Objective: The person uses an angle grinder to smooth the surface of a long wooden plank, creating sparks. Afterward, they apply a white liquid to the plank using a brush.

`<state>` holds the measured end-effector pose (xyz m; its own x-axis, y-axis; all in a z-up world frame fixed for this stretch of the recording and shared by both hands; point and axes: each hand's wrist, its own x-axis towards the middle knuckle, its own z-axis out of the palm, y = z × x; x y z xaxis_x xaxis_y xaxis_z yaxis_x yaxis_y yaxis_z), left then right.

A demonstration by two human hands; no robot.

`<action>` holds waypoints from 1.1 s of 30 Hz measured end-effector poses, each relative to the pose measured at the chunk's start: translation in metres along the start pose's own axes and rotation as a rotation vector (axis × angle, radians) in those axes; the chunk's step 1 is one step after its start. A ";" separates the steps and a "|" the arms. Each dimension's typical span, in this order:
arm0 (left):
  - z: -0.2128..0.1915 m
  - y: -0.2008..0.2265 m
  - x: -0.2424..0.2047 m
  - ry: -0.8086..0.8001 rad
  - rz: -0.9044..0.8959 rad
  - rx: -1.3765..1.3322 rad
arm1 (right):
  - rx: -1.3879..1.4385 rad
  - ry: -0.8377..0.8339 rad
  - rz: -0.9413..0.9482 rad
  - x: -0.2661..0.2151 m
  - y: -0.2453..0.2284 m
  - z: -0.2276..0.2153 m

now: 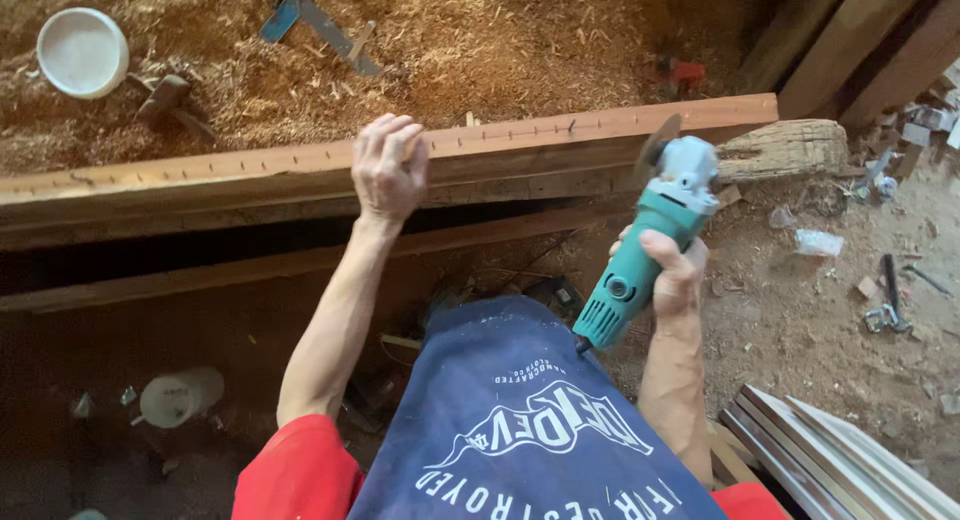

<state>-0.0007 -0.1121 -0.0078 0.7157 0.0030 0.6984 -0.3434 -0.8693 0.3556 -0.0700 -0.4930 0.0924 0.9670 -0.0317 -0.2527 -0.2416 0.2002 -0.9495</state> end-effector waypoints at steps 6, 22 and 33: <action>-0.020 0.141 -0.043 -0.467 -0.345 -0.777 | 0.228 -0.048 0.035 0.003 0.013 -0.001; -0.029 0.209 -0.142 -0.504 -1.017 -1.567 | 0.309 -0.360 0.123 0.023 0.029 0.057; -0.082 0.176 -0.168 -0.154 -0.848 -1.405 | 0.182 -0.537 0.136 0.003 0.034 0.157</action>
<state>-0.2305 -0.2250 -0.0117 0.9955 0.0941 -0.0106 -0.0336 0.4557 0.8895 -0.0631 -0.3320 0.0887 0.8454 0.4971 -0.1953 -0.3943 0.3343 -0.8560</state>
